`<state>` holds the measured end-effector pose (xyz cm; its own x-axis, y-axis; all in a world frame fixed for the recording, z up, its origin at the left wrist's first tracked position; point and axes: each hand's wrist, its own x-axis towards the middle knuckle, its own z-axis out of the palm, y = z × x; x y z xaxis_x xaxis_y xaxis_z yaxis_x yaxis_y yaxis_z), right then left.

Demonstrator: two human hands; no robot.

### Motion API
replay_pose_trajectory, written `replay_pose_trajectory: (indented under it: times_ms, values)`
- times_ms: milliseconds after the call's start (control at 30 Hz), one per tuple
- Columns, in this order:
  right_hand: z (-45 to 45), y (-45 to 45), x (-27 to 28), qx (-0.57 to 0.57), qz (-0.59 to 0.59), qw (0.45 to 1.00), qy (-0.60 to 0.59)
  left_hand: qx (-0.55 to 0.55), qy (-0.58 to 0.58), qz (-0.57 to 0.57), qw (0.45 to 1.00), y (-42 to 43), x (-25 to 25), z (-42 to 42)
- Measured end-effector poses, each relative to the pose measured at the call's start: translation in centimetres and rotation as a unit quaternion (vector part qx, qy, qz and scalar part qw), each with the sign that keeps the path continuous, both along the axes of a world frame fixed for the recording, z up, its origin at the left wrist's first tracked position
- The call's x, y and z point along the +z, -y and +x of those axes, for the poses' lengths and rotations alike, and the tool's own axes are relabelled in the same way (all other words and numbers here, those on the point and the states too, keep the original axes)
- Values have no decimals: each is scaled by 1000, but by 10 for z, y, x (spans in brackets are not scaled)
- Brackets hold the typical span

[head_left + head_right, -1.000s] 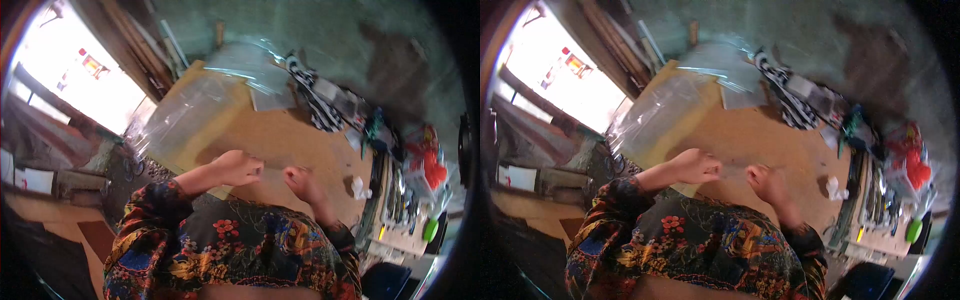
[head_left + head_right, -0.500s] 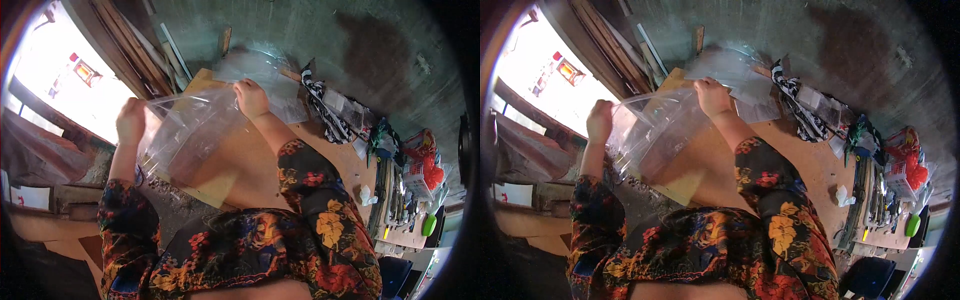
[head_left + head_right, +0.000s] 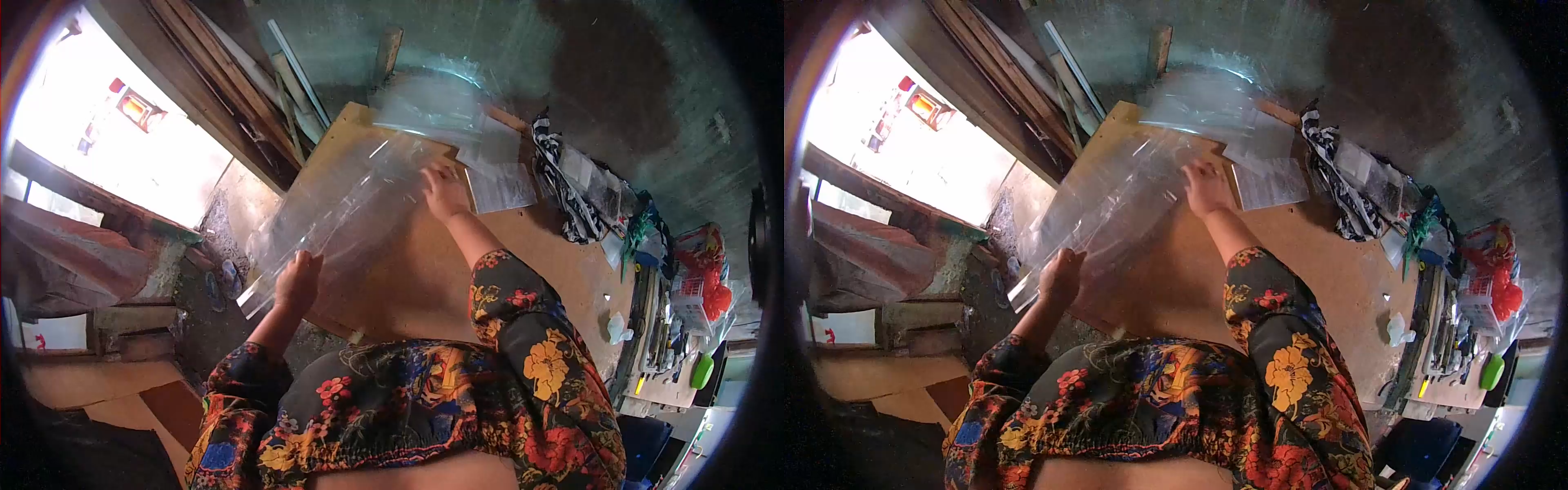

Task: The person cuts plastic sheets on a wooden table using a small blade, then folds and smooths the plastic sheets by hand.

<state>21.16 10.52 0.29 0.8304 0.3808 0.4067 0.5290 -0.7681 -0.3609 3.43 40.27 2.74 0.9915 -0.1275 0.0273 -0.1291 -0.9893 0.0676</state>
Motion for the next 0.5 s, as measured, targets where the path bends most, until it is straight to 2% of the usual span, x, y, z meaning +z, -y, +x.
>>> replay_pose_trajectory:
  times_ms: [67,100,167,300,367,400,433,467,500]
  values:
    - [-27,11,18,-216,-181,958,-54,-7,-17,-22,1000,5,-3,-8]
    - [-34,19,17,-218,-182,957,-51,-14,-35,-43,998,8,-4,-8]
    - [-43,40,14,-292,-245,913,-142,7,-69,-24,997,18,11,-8]
    - [-30,91,-33,-269,-193,930,-162,-19,-86,-25,996,33,48,-12]
    - [-29,104,-36,-280,-140,915,-254,-19,-84,-17,996,42,47,-8]
    - [-32,108,-34,-284,-121,908,-284,-42,-52,-59,996,45,35,-2]
    - [-45,106,-22,-245,-45,956,-155,-64,-19,-102,993,51,31,2]
    - [-58,104,-10,-199,31,979,-21,-67,-17,-101,993,60,29,6]
    - [-74,98,20,-200,32,979,-19,-107,-1,-232,967,77,32,11]
